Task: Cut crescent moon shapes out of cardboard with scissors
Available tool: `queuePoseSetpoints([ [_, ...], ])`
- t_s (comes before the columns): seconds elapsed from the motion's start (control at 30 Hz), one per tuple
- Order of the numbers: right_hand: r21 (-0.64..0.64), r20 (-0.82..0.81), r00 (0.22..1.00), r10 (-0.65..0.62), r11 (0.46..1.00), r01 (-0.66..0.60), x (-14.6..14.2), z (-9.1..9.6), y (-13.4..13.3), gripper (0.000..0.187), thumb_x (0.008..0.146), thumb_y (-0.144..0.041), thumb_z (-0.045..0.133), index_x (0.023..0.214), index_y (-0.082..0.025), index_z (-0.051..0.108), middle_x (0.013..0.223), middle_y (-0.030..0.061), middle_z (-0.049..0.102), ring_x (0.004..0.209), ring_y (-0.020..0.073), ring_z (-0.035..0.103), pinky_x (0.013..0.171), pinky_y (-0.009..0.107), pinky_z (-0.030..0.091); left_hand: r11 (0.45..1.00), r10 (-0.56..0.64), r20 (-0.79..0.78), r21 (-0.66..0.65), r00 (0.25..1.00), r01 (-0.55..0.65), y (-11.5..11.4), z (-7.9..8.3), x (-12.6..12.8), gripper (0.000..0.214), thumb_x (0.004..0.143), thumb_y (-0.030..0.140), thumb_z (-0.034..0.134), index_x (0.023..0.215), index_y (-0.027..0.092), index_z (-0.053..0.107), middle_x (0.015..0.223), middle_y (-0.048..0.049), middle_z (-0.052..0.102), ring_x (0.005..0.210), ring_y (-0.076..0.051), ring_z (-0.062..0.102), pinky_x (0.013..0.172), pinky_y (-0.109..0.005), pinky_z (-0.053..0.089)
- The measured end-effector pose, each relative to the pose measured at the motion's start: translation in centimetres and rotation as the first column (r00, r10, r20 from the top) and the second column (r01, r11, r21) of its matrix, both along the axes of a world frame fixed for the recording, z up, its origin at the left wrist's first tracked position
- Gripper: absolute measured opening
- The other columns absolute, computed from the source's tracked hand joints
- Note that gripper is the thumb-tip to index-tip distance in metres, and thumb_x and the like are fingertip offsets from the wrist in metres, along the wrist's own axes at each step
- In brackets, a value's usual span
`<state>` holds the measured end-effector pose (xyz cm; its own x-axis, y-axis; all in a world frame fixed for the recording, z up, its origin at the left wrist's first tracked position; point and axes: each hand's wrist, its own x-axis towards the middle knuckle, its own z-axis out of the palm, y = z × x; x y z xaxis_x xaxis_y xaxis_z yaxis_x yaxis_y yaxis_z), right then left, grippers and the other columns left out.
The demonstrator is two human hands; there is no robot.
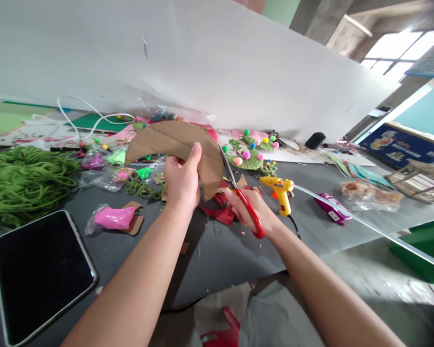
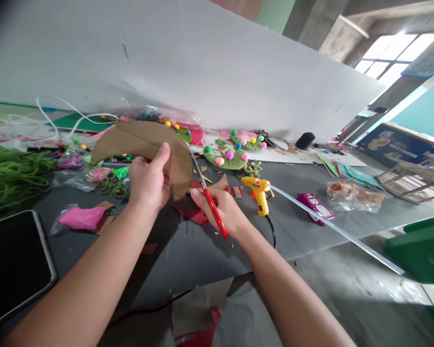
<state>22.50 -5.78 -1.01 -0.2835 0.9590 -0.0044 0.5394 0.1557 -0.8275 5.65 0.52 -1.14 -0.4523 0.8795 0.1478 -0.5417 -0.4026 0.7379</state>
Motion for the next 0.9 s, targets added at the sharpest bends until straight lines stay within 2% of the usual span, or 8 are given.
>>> queuePoseSetpoints([
  [0.17,-0.003,0.017,0.999,0.05,0.999,-0.05,0.3,0.0,0.0,0.066,0.102,-0.078,0.043,0.066,-0.023,0.042,0.058,-0.0028,0.047,0.056,0.0132,0.041,0.057,0.03,0.034,1.0,-0.008,0.036,-0.011,0.999,0.008,-0.3,0.3,0.3,0.031,0.076,0.034,0.092,0.095,0.014,0.077,0.112,-0.0139,0.082,0.117,-0.032,0.076,0.105,-0.043,0.062],
  [0.33,-0.029,-0.023,0.997,0.079,0.996,-0.08,0.2,0.2,-0.2,0.064,0.101,-0.078,0.046,0.069,-0.023,0.043,0.061,-0.0033,0.047,0.058,0.0129,0.043,0.057,0.028,0.035,1.0,0.014,0.04,-0.027,0.999,-0.013,-0.2,0.2,0.4,0.033,0.077,0.036,0.091,0.097,0.015,0.076,0.114,-0.0144,0.082,0.119,-0.031,0.076,0.106,-0.043,0.062],
  [0.47,-0.057,-0.039,0.999,0.029,0.998,-0.031,-0.1,0.3,-0.7,0.061,0.099,-0.077,0.053,0.072,-0.022,0.044,0.063,-0.0033,0.048,0.058,0.0127,0.044,0.056,0.028,0.035,0.998,0.045,0.081,-0.054,0.996,-0.04,-0.3,0.8,0.4,0.027,0.084,0.032,0.086,0.101,0.015,0.074,0.122,-0.0144,0.08,0.119,-0.029,0.076,0.107,-0.042,0.061],
  [0.6,-0.068,-0.013,0.999,-0.036,0.997,0.035,-0.3,0.3,-1.1,0.061,0.096,-0.075,0.059,0.07,-0.022,0.045,0.064,-0.0025,0.05,0.059,0.0129,0.044,0.057,0.028,0.035,0.992,0.053,0.166,-0.118,0.985,-0.033,-0.6,1.6,0.1,0.013,0.092,0.027,0.078,0.097,0.016,0.073,0.114,-0.0119,0.082,0.124,-0.027,0.074,0.111,-0.039,0.06],
  [0.7,-0.058,-0.001,0.999,-0.047,0.997,0.047,-0.4,0.3,-1.2,0.062,0.097,-0.075,0.057,0.069,-0.022,0.045,0.063,-0.0021,0.05,0.059,0.0133,0.044,0.057,0.028,0.035,0.991,0.047,0.199,-0.129,0.979,-0.021,-0.7,1.8,-0.1,0.013,0.094,0.028,0.077,0.096,0.016,0.072,0.109,-0.0121,0.082,0.126,-0.027,0.074,0.112,-0.038,0.059],
  [0.9,-0.047,-0.014,0.999,-0.048,0.998,0.047,-0.5,0.2,-1.3,0.06,0.098,-0.073,0.058,0.069,-0.022,0.044,0.063,-0.0024,0.049,0.059,0.0133,0.042,0.057,0.028,0.034,0.99,0.039,0.171,-0.138,0.985,-0.015,-0.8,1.8,0.0,0.016,0.094,0.03,0.076,0.098,0.016,0.07,0.116,-0.0126,0.08,0.126,-0.028,0.073,0.108,-0.039,0.062],
])
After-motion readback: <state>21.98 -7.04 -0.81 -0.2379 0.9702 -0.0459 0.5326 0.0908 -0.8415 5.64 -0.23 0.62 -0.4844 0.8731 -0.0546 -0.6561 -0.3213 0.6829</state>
